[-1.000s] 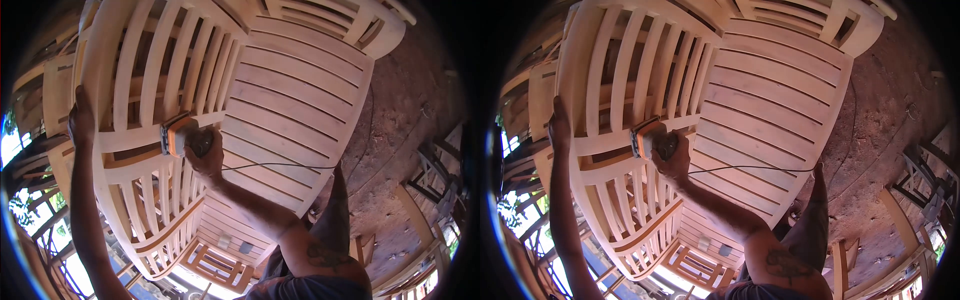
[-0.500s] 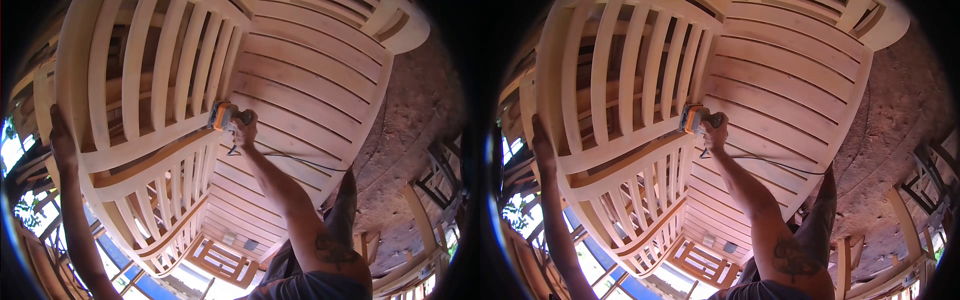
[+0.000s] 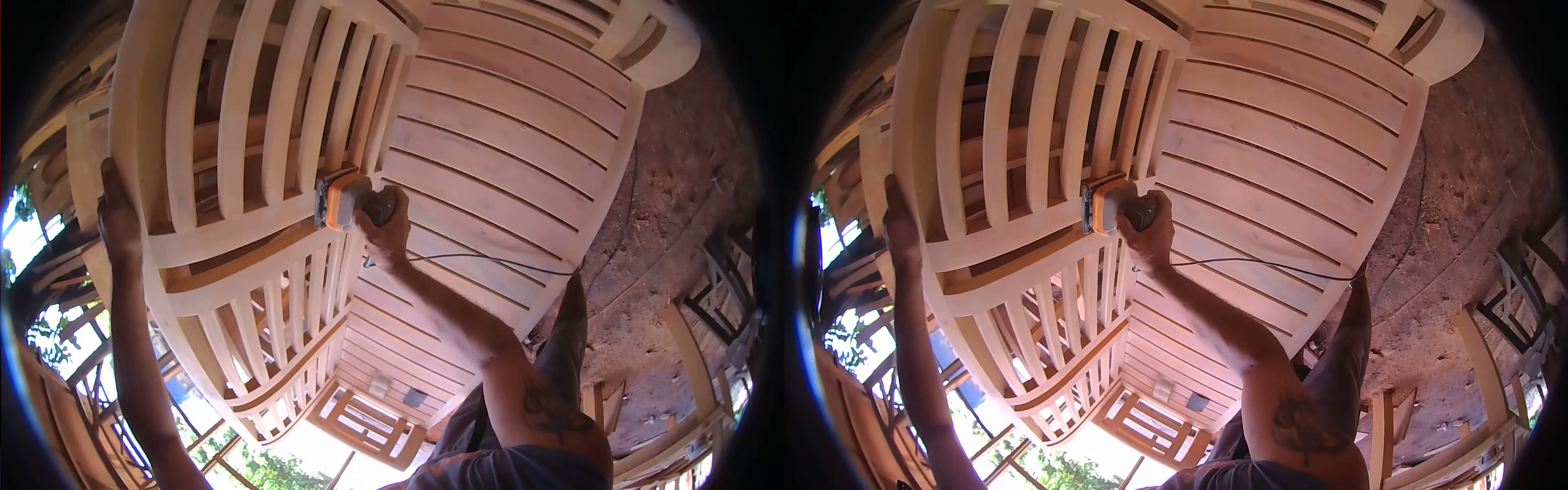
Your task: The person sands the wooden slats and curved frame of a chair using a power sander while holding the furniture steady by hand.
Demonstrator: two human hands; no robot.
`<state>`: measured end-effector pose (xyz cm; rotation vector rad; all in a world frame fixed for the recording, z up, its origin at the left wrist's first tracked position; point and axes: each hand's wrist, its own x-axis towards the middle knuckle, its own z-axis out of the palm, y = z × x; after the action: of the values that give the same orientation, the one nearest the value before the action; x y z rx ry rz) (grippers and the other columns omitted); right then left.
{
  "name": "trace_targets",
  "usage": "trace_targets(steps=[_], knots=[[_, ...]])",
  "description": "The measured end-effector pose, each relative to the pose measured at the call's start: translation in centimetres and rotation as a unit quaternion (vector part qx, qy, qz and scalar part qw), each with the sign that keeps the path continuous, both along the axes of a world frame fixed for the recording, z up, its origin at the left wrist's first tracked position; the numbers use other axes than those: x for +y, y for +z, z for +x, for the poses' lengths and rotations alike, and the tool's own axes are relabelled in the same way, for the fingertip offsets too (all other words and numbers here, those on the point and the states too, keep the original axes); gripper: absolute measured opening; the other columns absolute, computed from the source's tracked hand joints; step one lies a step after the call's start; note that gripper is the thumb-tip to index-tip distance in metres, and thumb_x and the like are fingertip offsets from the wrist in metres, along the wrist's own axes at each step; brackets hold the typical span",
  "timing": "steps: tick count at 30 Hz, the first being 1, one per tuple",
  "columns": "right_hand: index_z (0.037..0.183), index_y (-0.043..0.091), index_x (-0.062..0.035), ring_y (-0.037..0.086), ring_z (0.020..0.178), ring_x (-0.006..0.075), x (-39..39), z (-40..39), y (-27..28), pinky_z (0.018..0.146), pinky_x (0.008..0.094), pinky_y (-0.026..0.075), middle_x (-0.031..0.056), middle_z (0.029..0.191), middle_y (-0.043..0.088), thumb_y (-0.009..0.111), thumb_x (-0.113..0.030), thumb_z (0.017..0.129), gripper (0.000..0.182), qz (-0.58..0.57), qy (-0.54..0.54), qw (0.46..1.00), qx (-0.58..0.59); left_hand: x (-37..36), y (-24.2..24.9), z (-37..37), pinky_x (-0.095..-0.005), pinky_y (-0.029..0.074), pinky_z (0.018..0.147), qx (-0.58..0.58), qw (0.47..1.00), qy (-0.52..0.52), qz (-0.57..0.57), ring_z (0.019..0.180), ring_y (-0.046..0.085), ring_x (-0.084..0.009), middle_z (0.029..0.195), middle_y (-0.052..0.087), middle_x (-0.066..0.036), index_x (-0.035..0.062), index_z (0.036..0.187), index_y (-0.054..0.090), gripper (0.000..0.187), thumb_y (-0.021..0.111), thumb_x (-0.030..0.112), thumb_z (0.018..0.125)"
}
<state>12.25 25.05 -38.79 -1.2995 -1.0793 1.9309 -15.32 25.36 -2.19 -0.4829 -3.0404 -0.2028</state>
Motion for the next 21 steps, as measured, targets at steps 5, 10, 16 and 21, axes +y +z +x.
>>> trace_targets(steps=[5,10,16,21], knots=[[0.130,0.051,-0.0020,0.069,0.096,0.0257,2.3,-0.1,-1.6,0.089,0.0386,0.057,0.0166,0.106,0.068,0.084,-0.027,0.079,0.066,-0.214,0.026,0.976,-0.026,0.6,-0.3,0.9,-0.0320,0.046,0.107,0.032,0.999,0.008,-0.029,0.124,0.066,-0.0260,0.129,0.072,-0.020,-0.0026,0.140,0.062,0.082,0.032,0.067,0.108],[0.134,0.049,-0.0013,0.068,0.092,0.0248,1.5,-0.5,0.9,0.084,0.0375,0.057,0.0151,0.103,0.067,0.084,-0.026,0.080,0.069,-0.116,0.009,0.993,-0.018,1.2,-0.1,1.7,-0.0354,0.046,0.105,0.043,0.998,0.019,-0.040,0.122,0.067,-0.0290,0.126,0.072,-0.023,-0.0040,0.136,0.064,0.087,0.031,0.071,0.107],[0.140,0.046,-0.0016,0.067,0.102,0.0248,0.2,0.0,6.9,0.092,0.0384,0.055,0.0172,0.114,0.065,0.088,-0.021,0.077,0.078,0.102,0.021,0.994,0.009,0.6,-0.2,1.4,-0.0389,0.046,0.105,0.064,0.997,-0.013,-0.052,0.122,0.067,-0.0348,0.121,0.072,-0.028,-0.0038,0.132,0.067,0.088,0.030,0.072,0.106],[0.135,0.048,-0.0035,0.067,0.090,0.0247,1.3,-1.1,1.6,0.080,0.0374,0.057,0.0153,0.106,0.066,0.084,-0.024,0.082,0.067,-0.084,0.006,0.996,-0.032,0.2,-0.3,1.2,-0.0415,0.045,0.108,0.087,0.989,-0.038,-0.117,0.125,0.065,-0.0391,0.124,0.071,-0.029,-0.0024,0.135,0.065,0.091,0.025,0.073,0.105]])
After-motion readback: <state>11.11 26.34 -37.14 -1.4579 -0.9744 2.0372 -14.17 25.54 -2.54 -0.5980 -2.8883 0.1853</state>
